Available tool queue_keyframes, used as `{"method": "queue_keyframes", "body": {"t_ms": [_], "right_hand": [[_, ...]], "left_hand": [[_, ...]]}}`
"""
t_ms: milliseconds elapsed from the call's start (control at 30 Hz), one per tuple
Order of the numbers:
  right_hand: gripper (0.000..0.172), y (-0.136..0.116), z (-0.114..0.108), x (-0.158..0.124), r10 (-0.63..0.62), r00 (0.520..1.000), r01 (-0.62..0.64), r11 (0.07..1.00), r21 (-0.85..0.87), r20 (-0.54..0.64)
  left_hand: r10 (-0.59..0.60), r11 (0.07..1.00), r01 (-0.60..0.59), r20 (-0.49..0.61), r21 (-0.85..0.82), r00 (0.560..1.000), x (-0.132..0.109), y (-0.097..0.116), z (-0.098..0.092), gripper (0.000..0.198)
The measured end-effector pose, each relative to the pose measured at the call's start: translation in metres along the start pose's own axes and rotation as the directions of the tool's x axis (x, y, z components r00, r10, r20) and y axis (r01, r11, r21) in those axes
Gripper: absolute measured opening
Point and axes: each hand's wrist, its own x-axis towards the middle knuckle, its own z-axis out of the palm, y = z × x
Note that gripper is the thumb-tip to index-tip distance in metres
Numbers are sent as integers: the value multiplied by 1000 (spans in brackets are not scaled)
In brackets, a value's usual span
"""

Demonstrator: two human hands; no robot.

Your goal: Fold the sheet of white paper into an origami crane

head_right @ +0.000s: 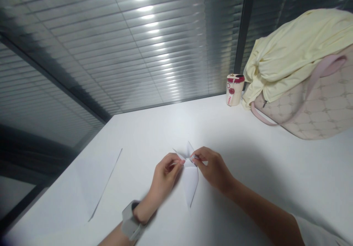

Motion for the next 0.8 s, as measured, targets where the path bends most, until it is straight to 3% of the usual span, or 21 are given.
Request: {"method": "queue_keyframes", "body": {"t_ms": [133, 400, 533, 667, 800], "right_hand": [[4, 0, 2, 0, 111, 994, -112, 987, 115, 16], [5, 1, -1, -2, 144, 989, -149, 980, 134, 45], [5, 3, -5, -4, -37, 996, 31, 996, 84, 75], [20, 5, -9, -3, -313, 940, 310, 950, 43, 138], [27, 8, -13, -1, -388, 900, 376, 922, 93, 201]], "left_hand": [[-93, 988, 92, -4, -121, 996, 2, 2, 0, 16], [-119, 985, 119, 7, -124, 993, 4, 4, -3, 14], [-88, 992, 89, 21, -87, 996, 3, 4, -5, 12], [-44, 996, 48, 49, -75, 998, 3, 5, -6, 12], [-32, 997, 36, 73, -66, 997, 3, 5, -6, 13]]}}
